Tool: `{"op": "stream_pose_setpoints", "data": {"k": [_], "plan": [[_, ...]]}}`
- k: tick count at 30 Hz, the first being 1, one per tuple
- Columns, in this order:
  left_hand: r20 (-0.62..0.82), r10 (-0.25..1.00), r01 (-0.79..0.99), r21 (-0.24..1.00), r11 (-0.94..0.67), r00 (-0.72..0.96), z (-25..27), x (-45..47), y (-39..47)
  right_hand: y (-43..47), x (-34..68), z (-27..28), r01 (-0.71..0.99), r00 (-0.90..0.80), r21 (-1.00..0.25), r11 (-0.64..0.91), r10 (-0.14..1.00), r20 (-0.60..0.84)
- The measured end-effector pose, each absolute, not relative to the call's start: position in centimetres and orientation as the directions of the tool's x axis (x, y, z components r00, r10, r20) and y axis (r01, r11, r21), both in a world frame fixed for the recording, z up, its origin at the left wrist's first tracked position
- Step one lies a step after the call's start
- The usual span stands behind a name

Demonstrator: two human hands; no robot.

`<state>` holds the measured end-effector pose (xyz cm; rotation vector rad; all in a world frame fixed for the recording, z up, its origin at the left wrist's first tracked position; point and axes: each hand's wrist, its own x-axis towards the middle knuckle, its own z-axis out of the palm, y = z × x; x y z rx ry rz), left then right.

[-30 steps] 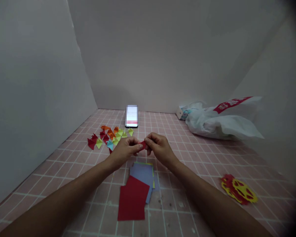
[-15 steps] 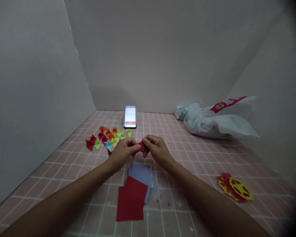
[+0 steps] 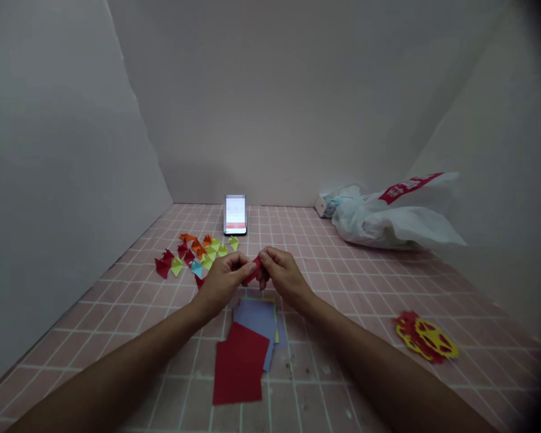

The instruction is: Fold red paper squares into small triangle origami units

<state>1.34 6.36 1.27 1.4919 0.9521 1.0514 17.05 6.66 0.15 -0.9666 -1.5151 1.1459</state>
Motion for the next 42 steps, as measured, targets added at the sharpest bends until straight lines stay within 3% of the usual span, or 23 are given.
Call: {"op": "stream_pose_setpoints", "data": {"k": [17,24,30,42], "plan": [[0.107,0.926,0.101,0.983,-0.153,0.363,1.1,1.5,6.4,6.8,17.5,0.5,0.144,-0.279,-0.939,0.312,0.923,0.264],[0.053,0.903,0.058,0.995,-0.086,0.427,0.6,1.6,6.8,6.5,17.3,0.4,0.205,-0.210,-0.921,0.330,0.934,0.288],[0.040,0.927,-0.005,0.999,-0.041,0.373,0.2,1.6,7.0,7.5,16.9,0.3,0.182,-0.236,-0.939,0.293,0.940,0.248],[-0.008,0.927,-0.060,0.998,0.033,0.375,0.2,1.4,7.0,7.6,16.4,1.1,0.251,-0.119,-0.903,0.349,0.937,0.329]]}}
